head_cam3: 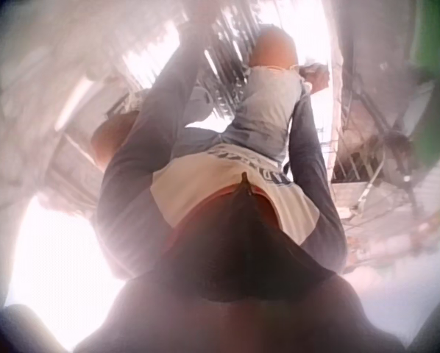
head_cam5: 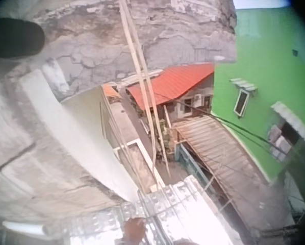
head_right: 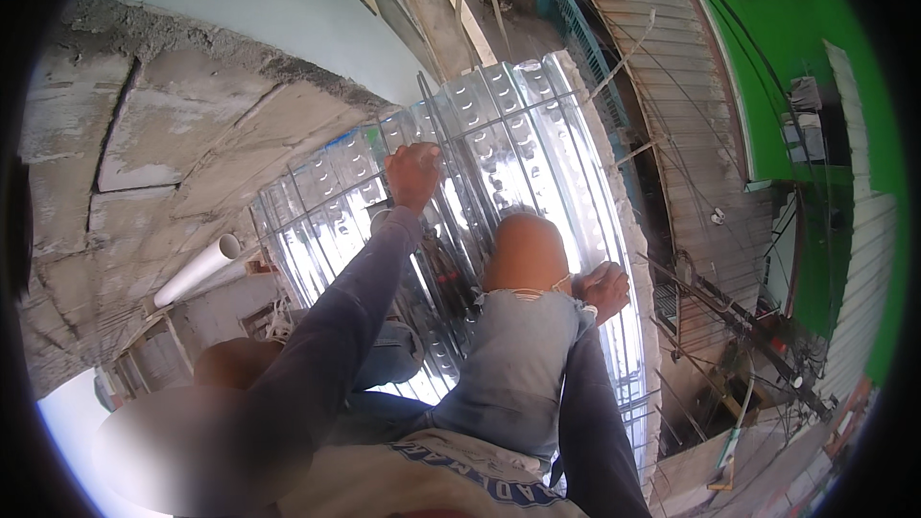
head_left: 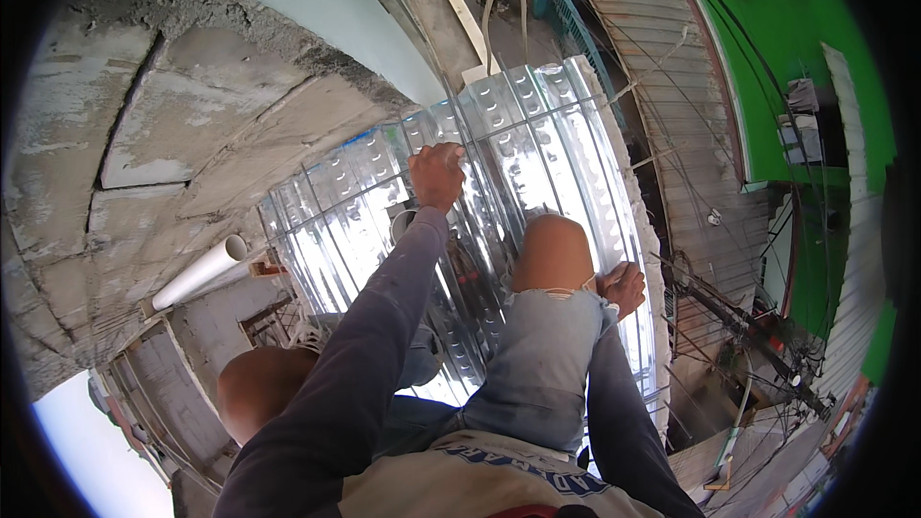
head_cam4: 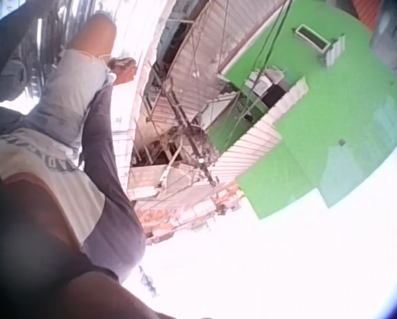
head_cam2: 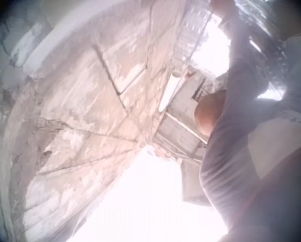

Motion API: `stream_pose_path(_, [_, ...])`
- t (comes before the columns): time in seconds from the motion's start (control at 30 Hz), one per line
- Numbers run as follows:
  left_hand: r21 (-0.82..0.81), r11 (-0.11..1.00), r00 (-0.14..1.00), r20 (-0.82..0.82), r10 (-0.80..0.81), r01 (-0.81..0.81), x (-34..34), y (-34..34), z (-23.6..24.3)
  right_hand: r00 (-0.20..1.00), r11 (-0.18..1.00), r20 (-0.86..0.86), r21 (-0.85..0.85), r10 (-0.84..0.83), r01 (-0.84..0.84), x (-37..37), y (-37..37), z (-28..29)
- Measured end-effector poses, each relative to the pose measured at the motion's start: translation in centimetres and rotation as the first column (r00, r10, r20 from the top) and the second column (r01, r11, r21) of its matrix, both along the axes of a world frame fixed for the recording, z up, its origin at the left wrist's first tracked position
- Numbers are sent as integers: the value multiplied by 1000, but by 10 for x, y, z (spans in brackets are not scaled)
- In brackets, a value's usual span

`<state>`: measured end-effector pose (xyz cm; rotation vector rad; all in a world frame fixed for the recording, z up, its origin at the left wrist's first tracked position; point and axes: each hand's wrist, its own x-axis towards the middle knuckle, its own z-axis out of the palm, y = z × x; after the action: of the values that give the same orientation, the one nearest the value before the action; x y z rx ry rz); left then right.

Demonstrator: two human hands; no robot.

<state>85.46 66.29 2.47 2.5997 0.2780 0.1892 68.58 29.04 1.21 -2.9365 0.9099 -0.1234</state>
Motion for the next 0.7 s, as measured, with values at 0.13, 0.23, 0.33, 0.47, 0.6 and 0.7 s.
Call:
stream_pose_path(0.13, [-9, 1000, 1000, -21, -14, 14, 1, 10, -6, 1000, 1000, 3, -7, 6, -6, 3, 5, 4])
stream_pose_path(0.23, [-3, 1000, 996, -80, -31, 31, 4, 13, -4, 997, 1000, 71, 8, 18, -19, 3, 9, 9])
stream_pose_path(0.33, [-28, 1000, 978, -205, -20, 15, 11, 21, 1, 989, 999, 143, 19, 26, -29, 6, 17, 14])
stream_pose_path(0.47, [-73, 997, 998, -51, 21, -25, 16, 6, 2, 977, 997, 214, 74, 0, -16, 8, 19, 25])
stream_pose_path(0.6, [-6, 1000, 996, 87, -21, 22, -9, -58, 8, 975, 996, 224, 77, 17, -35, -4, -6, 20])
stream_pose_path(0.7, [-45, 969, 966, 105, -236, 241, -34, -85, 8, 970, 990, 233, 101, 72, -98, -7, -7, 13])
